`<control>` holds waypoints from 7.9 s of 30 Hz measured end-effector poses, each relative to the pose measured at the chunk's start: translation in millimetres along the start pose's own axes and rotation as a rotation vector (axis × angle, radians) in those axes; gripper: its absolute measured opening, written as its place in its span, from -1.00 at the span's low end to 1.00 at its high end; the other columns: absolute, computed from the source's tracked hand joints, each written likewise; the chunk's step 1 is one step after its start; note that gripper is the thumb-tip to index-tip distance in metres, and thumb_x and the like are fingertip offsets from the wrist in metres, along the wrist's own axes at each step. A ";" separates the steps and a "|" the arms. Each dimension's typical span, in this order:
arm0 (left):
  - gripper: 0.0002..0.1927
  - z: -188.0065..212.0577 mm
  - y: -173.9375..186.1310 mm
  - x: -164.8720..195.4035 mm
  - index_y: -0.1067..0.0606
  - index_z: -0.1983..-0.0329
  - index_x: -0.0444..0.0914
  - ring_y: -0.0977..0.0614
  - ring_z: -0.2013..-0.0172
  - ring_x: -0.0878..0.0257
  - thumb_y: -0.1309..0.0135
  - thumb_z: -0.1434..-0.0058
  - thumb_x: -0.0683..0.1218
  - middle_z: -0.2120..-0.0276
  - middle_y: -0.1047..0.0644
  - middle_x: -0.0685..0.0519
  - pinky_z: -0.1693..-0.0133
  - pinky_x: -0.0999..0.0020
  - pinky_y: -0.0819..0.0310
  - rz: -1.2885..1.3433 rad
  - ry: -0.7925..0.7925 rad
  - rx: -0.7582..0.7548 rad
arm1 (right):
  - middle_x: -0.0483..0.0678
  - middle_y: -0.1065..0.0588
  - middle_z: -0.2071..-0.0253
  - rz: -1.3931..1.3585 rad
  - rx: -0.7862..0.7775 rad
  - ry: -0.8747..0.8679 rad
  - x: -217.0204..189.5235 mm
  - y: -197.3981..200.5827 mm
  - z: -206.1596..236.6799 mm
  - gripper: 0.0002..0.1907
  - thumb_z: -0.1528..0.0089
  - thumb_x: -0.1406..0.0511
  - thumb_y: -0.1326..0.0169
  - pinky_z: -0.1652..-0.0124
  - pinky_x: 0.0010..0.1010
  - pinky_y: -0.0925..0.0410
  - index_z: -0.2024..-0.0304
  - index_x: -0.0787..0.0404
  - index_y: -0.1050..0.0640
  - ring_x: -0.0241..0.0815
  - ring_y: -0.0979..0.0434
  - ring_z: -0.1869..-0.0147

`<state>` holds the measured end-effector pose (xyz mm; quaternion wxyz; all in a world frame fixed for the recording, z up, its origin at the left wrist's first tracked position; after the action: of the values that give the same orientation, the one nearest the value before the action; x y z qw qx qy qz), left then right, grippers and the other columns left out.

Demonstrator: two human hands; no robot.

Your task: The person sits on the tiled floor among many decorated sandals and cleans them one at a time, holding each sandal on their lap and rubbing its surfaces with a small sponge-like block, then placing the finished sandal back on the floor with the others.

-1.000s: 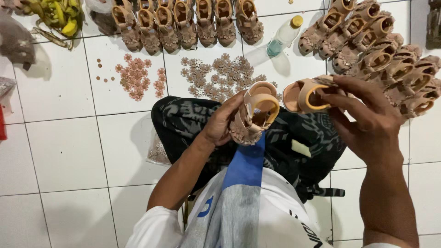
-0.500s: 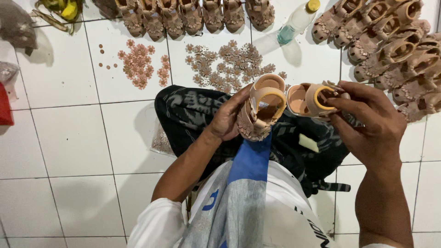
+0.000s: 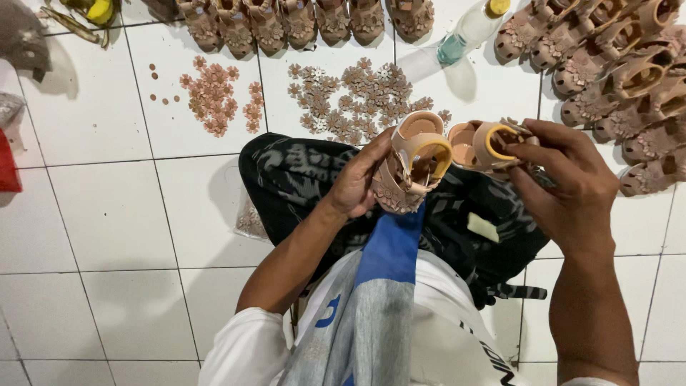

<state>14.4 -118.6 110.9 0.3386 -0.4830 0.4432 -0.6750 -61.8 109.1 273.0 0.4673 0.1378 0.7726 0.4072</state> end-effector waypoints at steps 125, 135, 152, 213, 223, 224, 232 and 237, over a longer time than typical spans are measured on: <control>-0.71 -108.8 63.8 -116.1 -0.47 0.15 -0.17 -0.73 0.38 -0.01 -0.15 -0.08 -0.02 0.24 -0.60 -0.05 0.30 0.08 -0.65 -1.422 0.432 0.404 | -0.01 -0.56 0.18 -0.105 0.078 -0.669 86.6 -10.3 190.3 -0.81 -0.27 0.42 -0.31 0.27 -0.46 -0.34 0.06 0.31 -0.65 -0.25 -0.52 0.18; -0.31 -163.1 60.0 -113.9 -0.25 -0.42 -0.28 -0.63 0.19 -0.17 -0.15 -0.32 0.09 0.18 -0.59 -0.25 0.17 -0.08 -0.47 -2.038 -0.244 0.120 | -0.05 -0.55 0.11 -0.269 0.379 -0.802 105.8 4.4 211.9 -0.80 -0.31 0.43 -0.29 0.13 -0.57 -0.37 0.01 0.33 -0.64 -0.37 -0.47 0.13; -0.68 -116.4 -128.9 -175.1 -0.56 0.01 -0.15 -0.52 0.15 -0.03 -0.16 -0.22 0.06 0.22 -0.47 -0.06 0.07 0.01 -0.37 -1.994 -0.322 -0.950 | 0.08 -0.56 0.07 -0.918 0.830 -0.824 145.7 15.8 249.7 -0.74 -0.37 0.48 -0.11 0.14 -0.39 -0.54 -0.10 0.47 -0.48 -0.21 -0.59 0.07; -0.63 -115.6 -60.2 -243.9 -0.58 0.15 -0.24 -0.45 0.14 0.00 -0.25 0.07 -0.07 0.27 -0.54 -0.06 0.12 0.04 -0.23 -2.059 -0.101 -0.224 | 0.06 -0.48 0.23 0.282 0.232 -0.528 112.9 -25.0 209.6 -0.91 -0.33 0.54 -0.23 0.24 -0.26 -0.38 0.12 0.36 -0.62 -0.02 -0.53 0.19; -0.70 -117.3 -51.6 -242.1 -0.57 0.19 -0.21 -0.45 0.11 -0.04 -0.23 0.01 -0.05 0.22 -0.54 -0.07 0.13 -0.01 -0.24 -1.997 0.005 -0.209 | 0.11 -0.43 0.24 0.318 0.174 -0.485 114.4 -24.6 199.6 -0.95 -0.38 0.55 -0.17 0.19 -0.19 -0.39 0.19 0.39 -0.56 0.06 -0.49 0.16; -0.71 -117.3 -51.2 -242.6 -0.58 0.21 -0.20 -0.45 0.10 -0.05 -0.23 0.01 -0.05 0.20 -0.55 -0.07 0.13 -0.03 -0.25 -1.999 -0.011 -0.204 | 0.10 -0.43 0.24 0.292 0.169 -0.484 113.7 -25.3 199.8 -0.96 -0.35 0.54 -0.16 0.19 -0.19 -0.39 0.18 0.39 -0.56 0.06 -0.49 0.17; -0.65 -119.2 -49.5 -233.5 -0.57 0.24 -0.27 -0.49 0.07 -0.15 -0.22 -0.03 0.07 0.17 -0.54 -0.17 0.07 -0.07 -0.35 -1.951 0.042 -0.213 | 0.11 -0.45 0.27 0.381 0.042 -0.475 108.3 -22.6 199.1 -0.96 -0.38 0.48 -0.20 0.19 -0.18 -0.36 0.16 0.36 -0.57 0.07 -0.48 0.18; -0.71 -113.2 -64.6 -176.4 -0.56 0.28 -0.25 -0.65 0.25 -0.09 -0.12 -0.11 0.07 0.30 -0.63 -0.14 0.17 0.04 -0.49 -1.619 0.366 -0.127 | 0.04 -0.57 0.13 -0.197 0.294 -0.652 94.9 22.6 211.5 -0.84 -0.36 0.43 -0.24 0.11 -0.46 -0.43 0.01 0.32 -0.60 -0.24 -0.57 0.10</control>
<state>-41.6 92.6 92.7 -0.3570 -0.5534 0.0440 -0.7512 61.0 285.4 183.3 0.7010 0.2509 0.6429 0.1798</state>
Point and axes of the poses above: each hand's wrist, its own z-axis away from the middle knuckle, its own y-axis out of the back of the hand, x = y × z, the point moved 4 cm from there along -z, towards the middle knuckle
